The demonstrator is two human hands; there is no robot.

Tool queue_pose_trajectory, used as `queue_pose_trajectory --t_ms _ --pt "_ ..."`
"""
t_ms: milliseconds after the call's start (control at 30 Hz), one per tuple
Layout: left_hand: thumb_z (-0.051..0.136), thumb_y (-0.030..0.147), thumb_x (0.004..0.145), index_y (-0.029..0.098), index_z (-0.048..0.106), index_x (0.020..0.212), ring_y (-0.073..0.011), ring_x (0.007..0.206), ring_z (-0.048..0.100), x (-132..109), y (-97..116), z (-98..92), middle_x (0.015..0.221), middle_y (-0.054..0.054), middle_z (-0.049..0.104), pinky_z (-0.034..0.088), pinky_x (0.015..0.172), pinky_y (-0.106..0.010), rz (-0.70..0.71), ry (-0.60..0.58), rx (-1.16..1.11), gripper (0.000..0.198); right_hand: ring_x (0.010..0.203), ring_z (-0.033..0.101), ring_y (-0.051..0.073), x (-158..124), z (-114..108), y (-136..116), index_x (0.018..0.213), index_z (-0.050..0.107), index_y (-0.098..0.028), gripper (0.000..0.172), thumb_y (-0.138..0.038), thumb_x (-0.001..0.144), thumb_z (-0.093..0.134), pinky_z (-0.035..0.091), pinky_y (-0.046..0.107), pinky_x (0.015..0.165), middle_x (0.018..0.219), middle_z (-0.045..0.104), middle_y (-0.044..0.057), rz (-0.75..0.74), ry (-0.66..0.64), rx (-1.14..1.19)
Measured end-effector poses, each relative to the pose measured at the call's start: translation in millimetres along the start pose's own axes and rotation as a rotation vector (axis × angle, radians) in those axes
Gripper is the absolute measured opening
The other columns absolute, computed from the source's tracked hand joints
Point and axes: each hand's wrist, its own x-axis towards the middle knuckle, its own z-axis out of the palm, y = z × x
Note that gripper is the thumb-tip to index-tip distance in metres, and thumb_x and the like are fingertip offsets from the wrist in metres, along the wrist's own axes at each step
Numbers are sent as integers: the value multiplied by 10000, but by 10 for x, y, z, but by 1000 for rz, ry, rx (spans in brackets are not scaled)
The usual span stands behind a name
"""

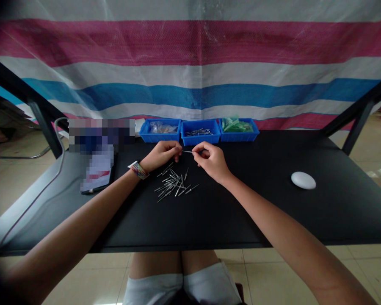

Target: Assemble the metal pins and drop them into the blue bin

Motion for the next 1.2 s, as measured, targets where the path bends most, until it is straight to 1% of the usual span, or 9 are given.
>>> queue_pose_trajectory --t_ms 167,300,400,567,700,800,900,1067,1200 --pt "614 448 969 158 645 795 -121 589 614 -1 11 -2 644 -8 657 458 605 -218 -24 -20 -46 340 534 631 112 10 -6 19 899 711 -187 189 -369 881 762 482 241 499 792 706 5 3 10 -13" --pt "650 386 922 149 662 812 -128 626 632 -3 48 -13 703 -15 658 492 635 -230 -28 -55 -124 261 534 622 111 17 -6 17 882 711 -183 221 -395 869 768 483 241 493 804 708 13 20 22 -5" --pt "670 339 890 149 662 805 -127 633 632 -4 68 -21 708 -12 652 494 640 -228 -15 -67 -155 208 541 625 113 19 -8 14 872 714 -179 246 -420 873 765 480 239 497 795 704 16 19 23 -7" --pt "660 324 907 152 658 783 -118 621 625 -5 60 -20 705 -8 656 487 628 -220 16 -65 -133 212 543 627 118 19 -18 10 860 710 -183 316 -493 881 768 481 242 497 780 704 20 13 18 -7" --pt "628 319 939 145 685 776 -106 602 619 -6 33 -12 673 -10 668 472 614 -205 32 -60 -69 245 541 620 112 32 -19 8 864 701 -187 344 -525 881 764 480 240 483 793 691 16 16 15 5" --pt "626 312 938 140 709 784 -109 605 637 -2 20 -3 684 -23 698 490 608 -205 38 -55 -70 245 567 617 116 48 -13 12 960 705 -196 348 -505 834 805 518 247 486 837 695 14 58 10 72" --pt "633 309 933 136 726 807 -118 621 665 2 18 4 701 -37 724 516 614 -210 42 -54 -95 234 615 626 130 55 -8 21 1029 703 -202 358 -434 793 841 551 255 499 852 686 11 79 -7 118" --pt "642 339 950 128 751 830 -125 631 682 2 18 5 735 -61 757 531 622 -216 35 -64 -107 266 592 613 111 46 -6 26 909 697 -195 234 -369 817 823 544 253 501 839 656 2 48 -13 118" --pt "642 374 972 124 770 837 -118 599 657 -5 30 5 691 -53 743 509 607 -210 25 -74 -97 312 575 607 105 45 -9 12 876 696 -192 233 -385 830 818 528 248 501 816 660 -1 36 -7 114"
